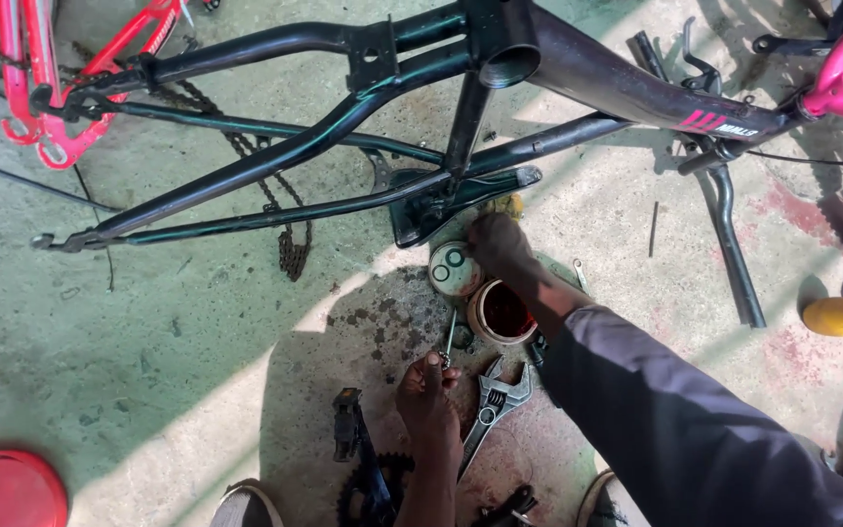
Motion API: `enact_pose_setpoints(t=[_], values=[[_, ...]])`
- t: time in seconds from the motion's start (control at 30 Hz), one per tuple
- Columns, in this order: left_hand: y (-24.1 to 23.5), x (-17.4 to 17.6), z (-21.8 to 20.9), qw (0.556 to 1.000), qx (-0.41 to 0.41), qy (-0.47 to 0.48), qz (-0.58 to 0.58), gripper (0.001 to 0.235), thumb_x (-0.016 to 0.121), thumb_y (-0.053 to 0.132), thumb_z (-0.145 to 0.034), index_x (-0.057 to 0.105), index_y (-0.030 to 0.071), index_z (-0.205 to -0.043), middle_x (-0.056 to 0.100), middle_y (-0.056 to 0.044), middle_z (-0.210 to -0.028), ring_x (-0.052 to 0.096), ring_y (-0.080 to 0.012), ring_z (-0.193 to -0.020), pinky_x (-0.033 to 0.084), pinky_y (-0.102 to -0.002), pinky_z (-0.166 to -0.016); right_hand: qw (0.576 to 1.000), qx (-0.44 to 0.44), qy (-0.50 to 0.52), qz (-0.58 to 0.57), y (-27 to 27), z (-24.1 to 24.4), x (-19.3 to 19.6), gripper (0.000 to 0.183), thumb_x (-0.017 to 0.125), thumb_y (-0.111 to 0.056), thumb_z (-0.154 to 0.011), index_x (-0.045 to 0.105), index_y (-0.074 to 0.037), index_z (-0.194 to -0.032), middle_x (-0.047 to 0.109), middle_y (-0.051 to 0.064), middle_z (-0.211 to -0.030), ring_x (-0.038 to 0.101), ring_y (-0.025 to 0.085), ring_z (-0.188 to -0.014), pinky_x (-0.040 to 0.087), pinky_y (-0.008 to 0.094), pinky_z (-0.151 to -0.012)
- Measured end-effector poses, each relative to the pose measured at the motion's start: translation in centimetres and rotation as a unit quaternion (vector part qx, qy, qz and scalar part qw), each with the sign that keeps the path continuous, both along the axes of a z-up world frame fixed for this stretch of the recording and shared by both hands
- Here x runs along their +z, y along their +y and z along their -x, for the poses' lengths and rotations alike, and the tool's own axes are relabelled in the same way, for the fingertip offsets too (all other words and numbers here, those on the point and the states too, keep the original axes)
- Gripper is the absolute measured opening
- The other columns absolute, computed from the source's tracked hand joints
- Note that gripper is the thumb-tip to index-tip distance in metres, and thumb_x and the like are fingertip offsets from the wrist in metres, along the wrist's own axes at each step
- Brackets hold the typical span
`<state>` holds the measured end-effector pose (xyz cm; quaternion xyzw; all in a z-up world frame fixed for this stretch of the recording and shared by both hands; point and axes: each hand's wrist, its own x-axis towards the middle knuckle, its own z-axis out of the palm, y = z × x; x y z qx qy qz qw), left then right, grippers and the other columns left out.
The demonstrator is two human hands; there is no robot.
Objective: The person works on a bicycle bottom bracket, using a small tool to apply grease to a bearing. They then use pliers to manipulate the bearing and a wrench to tighten a component on the bicycle frame.
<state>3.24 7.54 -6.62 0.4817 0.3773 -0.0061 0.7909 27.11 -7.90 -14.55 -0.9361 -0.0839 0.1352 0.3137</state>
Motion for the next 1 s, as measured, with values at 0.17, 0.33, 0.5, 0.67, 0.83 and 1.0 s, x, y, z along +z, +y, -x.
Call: enact_pose_setpoints(t=[0.17,0.33,0.5,0.67,0.83,1.0], values=[[0.1,0.7,-0.1,1.0,0.008,0.002,0.019,0.028,0.063,0.019,-0.102,0.067,-0.006,-0.09,0.065,-0.012,-0.074,0.056,-0.0188,-0.07,0.049,-0.034,-0.073,0.998,0.039,-0.054,0.002,0.3,0.1,1.3,0.008,0.07,-0.006,-0.077,0.075,-0.008,-0.083,0.072,0.008,-0.087,0.063,0.021,-0.065,0.056,0.033,-0.063],[-0.1,-1.3,0.6,0.999,0.014,-0.031,0.029,0.029,0.066,0.022,-0.1,0.068,-0.005,-0.092,0.065,-0.011,-0.075,0.058,-0.0175,-0.069,0.049,-0.032,-0.071,0.996,0.003,-0.09,0.014,-5.1,-0.8,3.7,0.011,0.078,-0.019,-0.083,0.076,-0.009,-0.079,0.074,0.007,-0.077,0.064,0.019,-0.056,0.053,0.029,-0.056],[-0.8,-2.0,1.1,0.998,0.001,-0.019,0.059,0.025,0.065,0.022,-0.101,0.067,-0.003,-0.097,0.063,-0.009,-0.081,0.06,-0.0163,-0.074,0.049,-0.031,-0.074,0.985,-0.164,-0.022,0.054,-13.8,1.6,9.6,0.027,0.087,-0.025,-0.082,0.076,0.0,-0.081,0.071,0.01,-0.072,0.061,0.021,-0.059,0.05,0.033,-0.064],[-1.6,-3.5,2.1,0.998,-0.019,0.001,0.054,0.025,0.067,0.021,-0.1,0.068,-0.004,-0.097,0.066,-0.011,-0.079,0.059,-0.0158,-0.072,0.048,-0.028,-0.072,0.953,-0.217,-0.139,0.162,-18.8,11.3,13.8,0.025,0.083,-0.027,-0.083,0.078,-0.003,-0.08,0.069,0.012,-0.067,0.057,0.029,-0.053,0.048,0.039,-0.058],[-2.0,-3.6,2.2,0.997,-0.024,-0.002,0.071,0.028,0.071,0.023,-0.096,0.065,-0.005,-0.096,0.063,-0.012,-0.08,0.06,-0.018,-0.074,0.05,-0.03,-0.072,0.945,-0.281,0.007,0.168,-19.1,22.3,9.8,0.027,0.079,-0.035,-0.086,0.078,-0.008,-0.079,0.07,0.008,-0.066,0.057,0.022,-0.053,0.048,0.035,-0.057],[-2.9,-12.6,5.9,0.996,-0.082,0.036,0.01,0.024,0.072,0.022,-0.096,0.067,-0.001,-0.095,0.068,-0.018,-0.07,0.075,-0.0271,-0.071,0.065,-0.032,-0.064,0.909,-0.368,0.177,0.087,-14.1,28.1,7.0,0.029,0.076,-0.042,-0.08,0.082,-0.014,-0.084,0.076,0.015,-0.077,0.074,0.037,-0.085,0.056,0.043,-0.074]])
